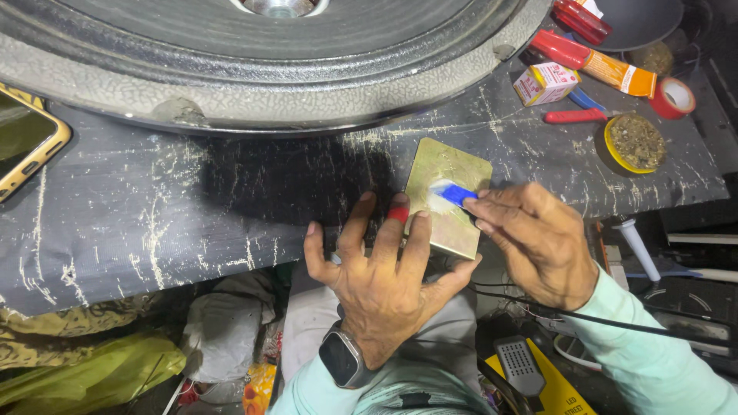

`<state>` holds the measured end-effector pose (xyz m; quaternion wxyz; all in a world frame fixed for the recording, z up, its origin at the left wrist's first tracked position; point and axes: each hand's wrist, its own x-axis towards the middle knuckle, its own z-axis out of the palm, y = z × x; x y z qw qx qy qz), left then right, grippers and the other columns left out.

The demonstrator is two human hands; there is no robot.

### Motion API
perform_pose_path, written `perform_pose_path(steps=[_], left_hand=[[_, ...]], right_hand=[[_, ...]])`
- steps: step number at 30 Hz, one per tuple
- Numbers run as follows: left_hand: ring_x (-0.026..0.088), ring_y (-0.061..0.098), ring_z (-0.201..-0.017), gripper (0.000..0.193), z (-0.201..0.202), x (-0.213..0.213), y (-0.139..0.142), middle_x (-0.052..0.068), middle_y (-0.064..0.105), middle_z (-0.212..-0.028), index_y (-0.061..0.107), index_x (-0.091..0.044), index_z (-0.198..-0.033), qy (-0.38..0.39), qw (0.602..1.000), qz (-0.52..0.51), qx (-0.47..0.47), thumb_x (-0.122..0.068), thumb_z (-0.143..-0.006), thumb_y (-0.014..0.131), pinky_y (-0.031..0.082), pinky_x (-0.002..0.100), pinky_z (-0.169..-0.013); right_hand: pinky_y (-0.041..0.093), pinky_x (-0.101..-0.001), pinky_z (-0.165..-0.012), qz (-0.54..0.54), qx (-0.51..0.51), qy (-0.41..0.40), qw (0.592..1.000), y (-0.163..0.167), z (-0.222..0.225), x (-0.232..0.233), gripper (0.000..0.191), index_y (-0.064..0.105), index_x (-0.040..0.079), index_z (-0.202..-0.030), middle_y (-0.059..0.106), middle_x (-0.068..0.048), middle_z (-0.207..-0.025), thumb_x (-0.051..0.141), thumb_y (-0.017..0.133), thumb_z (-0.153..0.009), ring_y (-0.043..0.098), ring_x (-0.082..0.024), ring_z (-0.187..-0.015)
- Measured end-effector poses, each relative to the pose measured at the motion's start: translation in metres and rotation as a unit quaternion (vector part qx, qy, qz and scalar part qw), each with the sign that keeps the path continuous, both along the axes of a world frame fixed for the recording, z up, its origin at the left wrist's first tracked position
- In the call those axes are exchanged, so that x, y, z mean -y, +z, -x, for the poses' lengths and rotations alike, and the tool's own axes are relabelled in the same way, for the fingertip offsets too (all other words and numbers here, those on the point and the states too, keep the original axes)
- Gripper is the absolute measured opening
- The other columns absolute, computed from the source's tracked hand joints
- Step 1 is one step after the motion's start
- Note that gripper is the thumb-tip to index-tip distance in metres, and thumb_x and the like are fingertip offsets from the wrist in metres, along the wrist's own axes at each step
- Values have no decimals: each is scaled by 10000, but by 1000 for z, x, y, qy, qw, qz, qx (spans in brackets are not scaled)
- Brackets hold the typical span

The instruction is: The person squeezes white adhesive from a tube onto a small square metal plate on the workbench, then uses a blue plastic spreader to spread the adhesive evenly over the plate's surface, continuing to work the paste around until the clip ends.

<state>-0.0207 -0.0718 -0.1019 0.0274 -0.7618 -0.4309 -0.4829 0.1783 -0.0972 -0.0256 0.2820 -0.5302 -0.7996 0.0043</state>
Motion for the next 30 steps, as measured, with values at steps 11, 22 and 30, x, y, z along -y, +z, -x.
perform_pose_path(steps=[11, 22, 30], left_hand=[[339, 532, -1294, 678, 5, 0, -1, 66, 640, -1235, 706, -124, -1192, -23, 1000, 10, 0, -702, -851, 798, 150, 671, -1122], [313, 525, -1300, 727, 4, 0, 1, 51, 620, -1237, 654, -81, -1196, -19, 999, 21, 16, -706, -854, 798, 144, 658, -1135], [325, 523, -1304, 703, 5, 1, 3, 51, 640, -1245, 650, -88, -1169, -25, 999, 33, 5, -694, -845, 799, 143, 651, -1135]], right_hand=[[557, -342, -825, 15, 11, -1, 1000, 2, 0, 0, 302, 743, 26, -1162, 691, -151, -1000, -25, 735, -865, 712, -270, -966], [550, -347, -783, 36, 2, 19, 999, 6, -6, -7, 297, 740, 10, -1161, 688, -150, -989, -25, 721, -866, 696, -259, -913], [523, -346, -744, 44, -16, 0, 999, 8, -5, -10, 292, 738, 1, -1163, 674, -163, -977, -41, 716, -875, 673, -266, -869]])
